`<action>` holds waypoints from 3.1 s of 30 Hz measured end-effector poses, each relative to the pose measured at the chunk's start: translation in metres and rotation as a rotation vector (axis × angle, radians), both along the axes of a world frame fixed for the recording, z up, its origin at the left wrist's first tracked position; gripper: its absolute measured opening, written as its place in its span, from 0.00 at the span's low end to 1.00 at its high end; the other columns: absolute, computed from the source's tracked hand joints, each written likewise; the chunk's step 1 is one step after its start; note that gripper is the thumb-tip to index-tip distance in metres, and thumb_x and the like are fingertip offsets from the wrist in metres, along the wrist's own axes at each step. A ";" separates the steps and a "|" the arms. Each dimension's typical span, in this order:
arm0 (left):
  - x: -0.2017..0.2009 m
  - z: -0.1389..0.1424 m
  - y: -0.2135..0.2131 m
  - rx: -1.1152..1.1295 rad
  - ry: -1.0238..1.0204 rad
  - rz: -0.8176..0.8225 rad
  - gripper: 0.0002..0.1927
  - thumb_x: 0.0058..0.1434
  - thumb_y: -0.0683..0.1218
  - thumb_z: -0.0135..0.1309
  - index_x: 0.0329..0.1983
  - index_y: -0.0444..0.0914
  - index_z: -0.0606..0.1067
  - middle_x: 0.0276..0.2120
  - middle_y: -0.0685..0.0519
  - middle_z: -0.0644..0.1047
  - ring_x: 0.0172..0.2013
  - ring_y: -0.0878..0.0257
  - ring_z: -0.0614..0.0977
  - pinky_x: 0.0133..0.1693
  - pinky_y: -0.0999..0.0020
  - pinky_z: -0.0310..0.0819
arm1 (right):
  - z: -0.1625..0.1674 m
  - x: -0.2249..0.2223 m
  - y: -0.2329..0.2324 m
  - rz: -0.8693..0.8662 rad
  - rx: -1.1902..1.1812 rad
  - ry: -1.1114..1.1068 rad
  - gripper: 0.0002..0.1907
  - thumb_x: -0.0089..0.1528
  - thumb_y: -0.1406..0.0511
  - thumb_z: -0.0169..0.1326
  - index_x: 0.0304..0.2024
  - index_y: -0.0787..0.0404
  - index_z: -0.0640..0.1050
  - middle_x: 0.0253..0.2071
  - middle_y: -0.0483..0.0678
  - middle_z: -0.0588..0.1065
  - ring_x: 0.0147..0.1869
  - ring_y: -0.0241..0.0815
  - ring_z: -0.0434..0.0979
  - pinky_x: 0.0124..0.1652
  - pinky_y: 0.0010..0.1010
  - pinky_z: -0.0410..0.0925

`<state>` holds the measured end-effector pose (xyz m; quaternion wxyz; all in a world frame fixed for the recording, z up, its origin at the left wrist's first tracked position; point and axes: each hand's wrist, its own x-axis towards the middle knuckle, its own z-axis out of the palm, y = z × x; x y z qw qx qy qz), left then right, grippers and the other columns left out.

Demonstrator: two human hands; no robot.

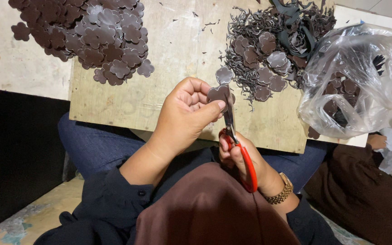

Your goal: The person trims the edges of dark brown flower-shaped leather pieces using red-handled scissors. They hold each piece in the left hand and carefully cut around the perimeter, then place the trimmed piece onto a growing pile on the left side of the table.

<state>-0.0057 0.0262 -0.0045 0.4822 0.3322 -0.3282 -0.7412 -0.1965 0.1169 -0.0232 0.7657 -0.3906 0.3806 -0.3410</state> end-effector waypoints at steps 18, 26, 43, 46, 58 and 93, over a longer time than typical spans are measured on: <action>0.000 0.001 0.000 -0.043 -0.043 -0.051 0.14 0.63 0.33 0.58 0.48 0.32 0.68 0.39 0.52 0.77 0.36 0.72 0.80 0.38 0.78 0.77 | 0.004 0.005 -0.003 0.043 -0.068 -0.022 0.35 0.64 0.36 0.49 0.45 0.59 0.64 0.33 0.40 0.58 0.36 0.33 0.53 0.36 0.24 0.54; -0.002 -0.005 0.002 -0.028 -0.008 -0.047 0.13 0.63 0.34 0.57 0.47 0.32 0.68 0.39 0.51 0.79 0.36 0.72 0.81 0.40 0.77 0.77 | 0.001 0.004 -0.001 0.021 -0.032 -0.040 0.34 0.64 0.36 0.50 0.45 0.59 0.63 0.33 0.40 0.58 0.35 0.33 0.53 0.35 0.24 0.53; 0.006 0.013 0.003 0.064 0.038 -0.214 0.05 0.65 0.35 0.54 0.42 0.31 0.70 0.29 0.49 0.78 0.22 0.66 0.80 0.25 0.71 0.76 | 0.001 0.001 -0.001 0.091 -0.208 0.053 0.42 0.66 0.34 0.46 0.58 0.64 0.65 0.47 0.46 0.64 0.48 0.37 0.63 0.50 0.28 0.63; 0.004 0.013 0.003 0.053 0.013 -0.211 0.06 0.65 0.35 0.54 0.42 0.30 0.70 0.29 0.49 0.78 0.23 0.67 0.79 0.25 0.71 0.76 | -0.003 0.000 0.001 0.091 -0.201 0.058 0.43 0.65 0.34 0.45 0.59 0.64 0.64 0.49 0.47 0.64 0.49 0.37 0.64 0.51 0.29 0.64; 0.002 0.003 0.005 0.145 -0.013 -0.203 0.06 0.64 0.37 0.54 0.43 0.31 0.72 0.29 0.51 0.78 0.24 0.68 0.78 0.26 0.73 0.75 | -0.007 -0.006 0.002 0.133 -0.195 0.076 0.50 0.63 0.32 0.44 0.66 0.66 0.60 0.53 0.48 0.64 0.52 0.38 0.65 0.52 0.30 0.65; 0.008 -0.009 0.004 0.022 -0.003 -0.100 0.08 0.64 0.38 0.58 0.44 0.33 0.73 0.36 0.53 0.80 0.34 0.71 0.80 0.39 0.75 0.78 | 0.004 0.003 -0.003 0.073 -0.162 0.094 0.45 0.67 0.37 0.45 0.67 0.66 0.61 0.49 0.47 0.65 0.47 0.36 0.64 0.47 0.29 0.65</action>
